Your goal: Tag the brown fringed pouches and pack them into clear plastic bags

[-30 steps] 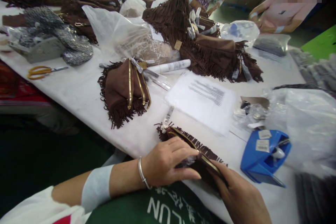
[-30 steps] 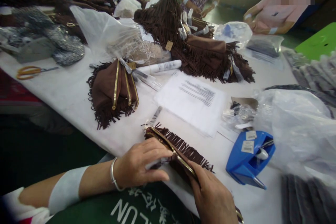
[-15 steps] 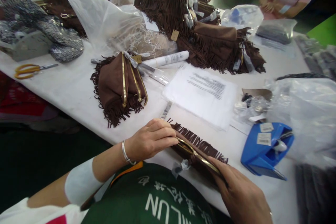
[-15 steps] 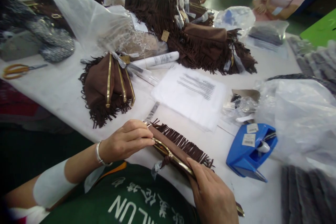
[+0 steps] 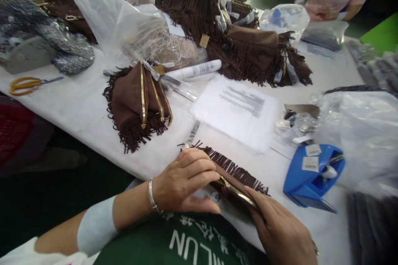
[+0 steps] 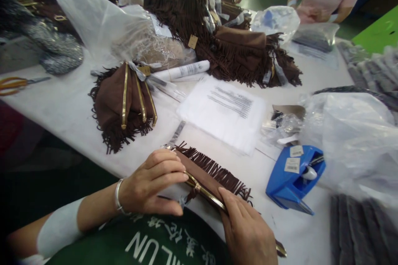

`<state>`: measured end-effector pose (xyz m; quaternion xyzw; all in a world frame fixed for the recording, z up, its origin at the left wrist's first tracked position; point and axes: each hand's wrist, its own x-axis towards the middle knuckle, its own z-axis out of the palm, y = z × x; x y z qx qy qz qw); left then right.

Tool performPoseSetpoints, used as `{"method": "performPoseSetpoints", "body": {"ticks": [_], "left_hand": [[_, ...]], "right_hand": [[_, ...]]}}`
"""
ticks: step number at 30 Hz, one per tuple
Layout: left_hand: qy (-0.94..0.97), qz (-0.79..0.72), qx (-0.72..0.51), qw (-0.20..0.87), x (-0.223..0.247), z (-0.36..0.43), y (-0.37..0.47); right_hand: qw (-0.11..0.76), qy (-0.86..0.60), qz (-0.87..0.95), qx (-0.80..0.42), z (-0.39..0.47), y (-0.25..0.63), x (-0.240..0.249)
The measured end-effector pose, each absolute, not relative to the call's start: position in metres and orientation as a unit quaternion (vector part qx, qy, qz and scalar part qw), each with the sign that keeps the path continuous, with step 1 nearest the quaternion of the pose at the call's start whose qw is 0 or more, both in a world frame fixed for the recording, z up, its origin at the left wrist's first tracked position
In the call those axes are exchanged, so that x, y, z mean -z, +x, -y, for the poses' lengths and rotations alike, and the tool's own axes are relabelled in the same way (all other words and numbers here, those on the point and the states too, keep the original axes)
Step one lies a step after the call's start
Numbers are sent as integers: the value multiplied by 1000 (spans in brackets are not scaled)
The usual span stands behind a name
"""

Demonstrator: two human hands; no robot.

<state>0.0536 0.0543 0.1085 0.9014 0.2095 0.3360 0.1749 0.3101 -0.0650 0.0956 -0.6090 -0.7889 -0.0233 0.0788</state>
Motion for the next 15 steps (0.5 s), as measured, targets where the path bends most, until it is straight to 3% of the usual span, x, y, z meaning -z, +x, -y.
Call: {"method": "performPoseSetpoints", "body": {"ticks": [6,15], "left_hand": [[915,-254,-268,162,-118,-36,81],[916,-282,-271,90,-122,-32,74]], "right_hand": [[93,-610,787,12,65,306,-95],[114,-606,787,15,63,301,-101]]}}
